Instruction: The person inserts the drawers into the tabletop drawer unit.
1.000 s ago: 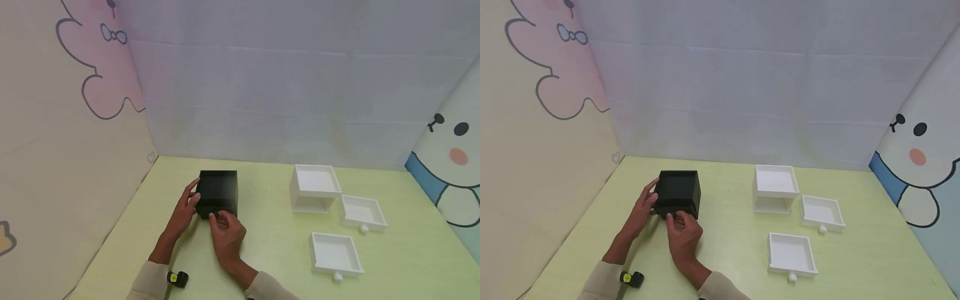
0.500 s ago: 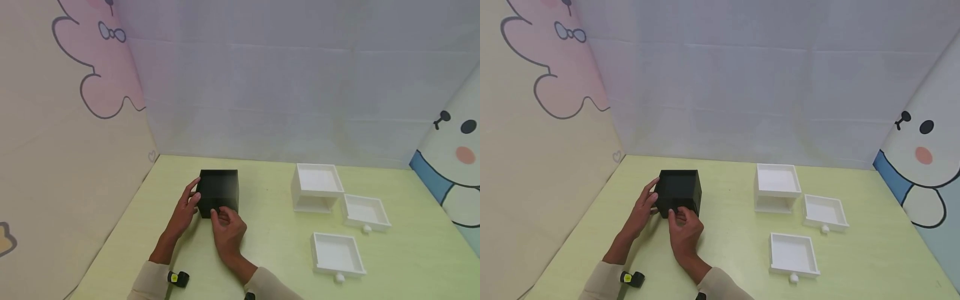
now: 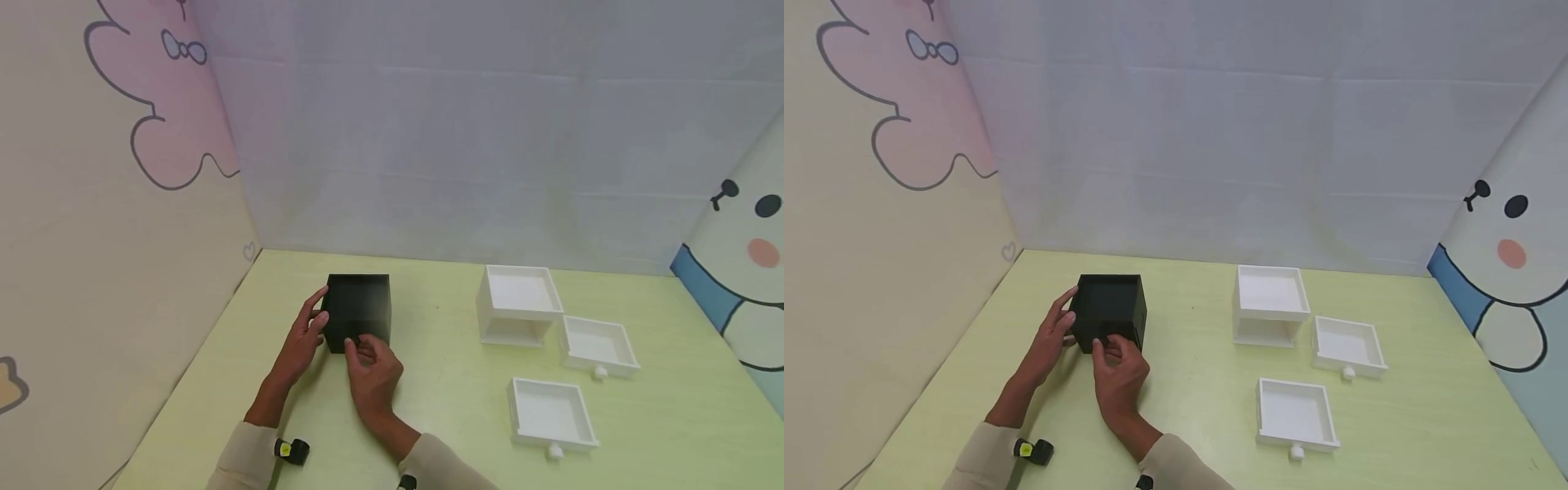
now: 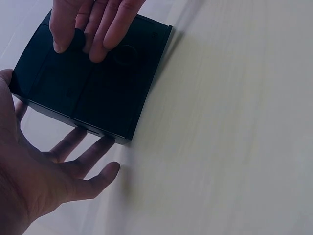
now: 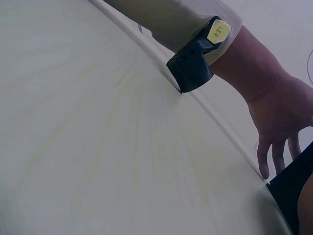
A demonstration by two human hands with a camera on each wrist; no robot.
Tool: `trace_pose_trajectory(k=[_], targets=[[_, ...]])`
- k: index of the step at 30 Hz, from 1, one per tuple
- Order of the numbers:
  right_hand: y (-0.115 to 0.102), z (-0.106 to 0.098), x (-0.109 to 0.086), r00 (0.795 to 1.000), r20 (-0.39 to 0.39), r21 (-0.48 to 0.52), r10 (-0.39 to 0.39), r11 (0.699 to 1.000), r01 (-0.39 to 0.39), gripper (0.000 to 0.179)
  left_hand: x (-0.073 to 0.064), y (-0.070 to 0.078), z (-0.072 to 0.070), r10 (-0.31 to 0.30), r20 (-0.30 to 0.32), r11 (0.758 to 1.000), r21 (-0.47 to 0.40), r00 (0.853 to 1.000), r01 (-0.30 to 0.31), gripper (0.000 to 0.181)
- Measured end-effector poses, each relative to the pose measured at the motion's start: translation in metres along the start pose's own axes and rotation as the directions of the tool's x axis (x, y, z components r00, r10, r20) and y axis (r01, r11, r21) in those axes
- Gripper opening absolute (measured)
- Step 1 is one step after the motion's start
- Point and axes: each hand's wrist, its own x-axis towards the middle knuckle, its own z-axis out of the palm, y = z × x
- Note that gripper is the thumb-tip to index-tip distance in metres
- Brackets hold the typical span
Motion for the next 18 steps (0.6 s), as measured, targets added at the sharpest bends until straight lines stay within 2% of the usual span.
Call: trace_pose_trajectory(k=[6, 18], targets=[[0.001, -0.001, 0.003, 1.000, 0.012, -0.025, 0.010, 1.000, -0.010, 0.018, 0.004, -0.001, 0.001, 0.000, -0.001, 1.000, 0.005, 1.000, 0.000, 0.046], [0.003, -0.014, 0.004, 0.992, 0.113, -0.029, 0.054, 0.998, -0.051, 0.019, 0.010, -0.001, 0.006, -0.017, 0.007, 0.999, 0.029, 1.000, 0.017, 0.045]])
